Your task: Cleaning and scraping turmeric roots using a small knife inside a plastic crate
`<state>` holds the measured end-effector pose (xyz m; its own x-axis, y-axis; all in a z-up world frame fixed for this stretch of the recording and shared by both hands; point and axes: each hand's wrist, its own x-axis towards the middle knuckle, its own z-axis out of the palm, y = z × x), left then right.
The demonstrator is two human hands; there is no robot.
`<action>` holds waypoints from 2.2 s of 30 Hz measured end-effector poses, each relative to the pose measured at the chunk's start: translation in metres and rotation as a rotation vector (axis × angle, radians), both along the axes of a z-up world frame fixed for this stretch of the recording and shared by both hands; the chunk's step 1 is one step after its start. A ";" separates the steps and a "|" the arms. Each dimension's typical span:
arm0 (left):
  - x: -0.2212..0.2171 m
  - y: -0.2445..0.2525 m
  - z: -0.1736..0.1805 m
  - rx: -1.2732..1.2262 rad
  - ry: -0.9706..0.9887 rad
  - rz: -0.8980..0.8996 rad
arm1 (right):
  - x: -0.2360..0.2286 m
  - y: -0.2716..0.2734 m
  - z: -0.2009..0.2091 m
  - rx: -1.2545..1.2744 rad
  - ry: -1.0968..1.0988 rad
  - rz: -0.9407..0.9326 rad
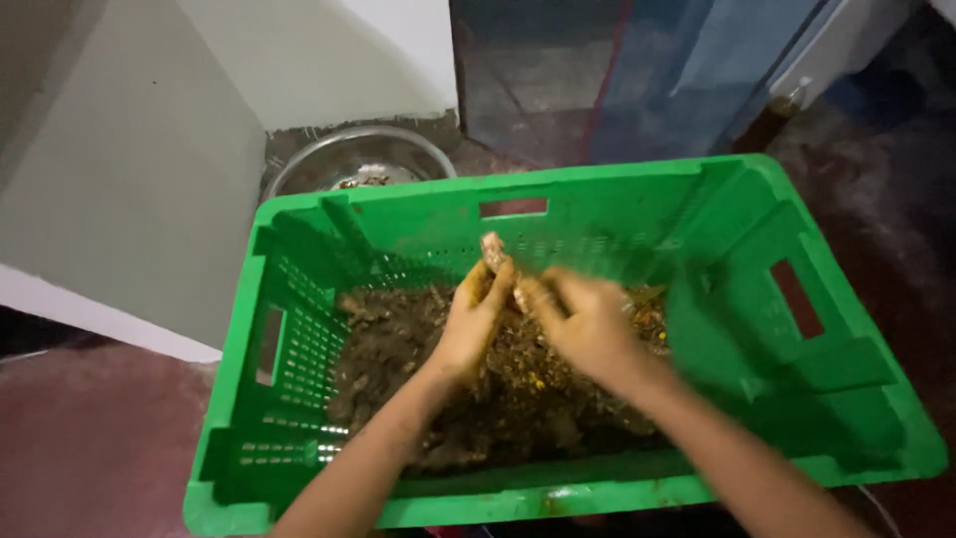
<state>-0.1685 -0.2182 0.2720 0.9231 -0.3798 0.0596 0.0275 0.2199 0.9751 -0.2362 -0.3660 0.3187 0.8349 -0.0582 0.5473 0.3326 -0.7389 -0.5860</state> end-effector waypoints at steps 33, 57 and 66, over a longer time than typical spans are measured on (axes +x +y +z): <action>-0.036 -0.007 0.035 -0.275 0.438 -0.059 | 0.010 -0.038 -0.042 -0.534 0.206 -0.036; -0.013 0.006 0.032 -0.040 0.487 0.027 | 0.002 -0.024 -0.040 -0.243 0.196 0.215; -0.012 -0.002 0.006 -0.037 0.599 0.044 | 0.019 -0.036 -0.085 -0.825 -0.029 -0.036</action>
<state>-0.1803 -0.2201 0.2776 0.8149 -0.3481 -0.4635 0.5600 0.2666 0.7844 -0.2175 -0.4018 0.2336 0.8252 0.3457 0.4466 0.3075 -0.9383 0.1582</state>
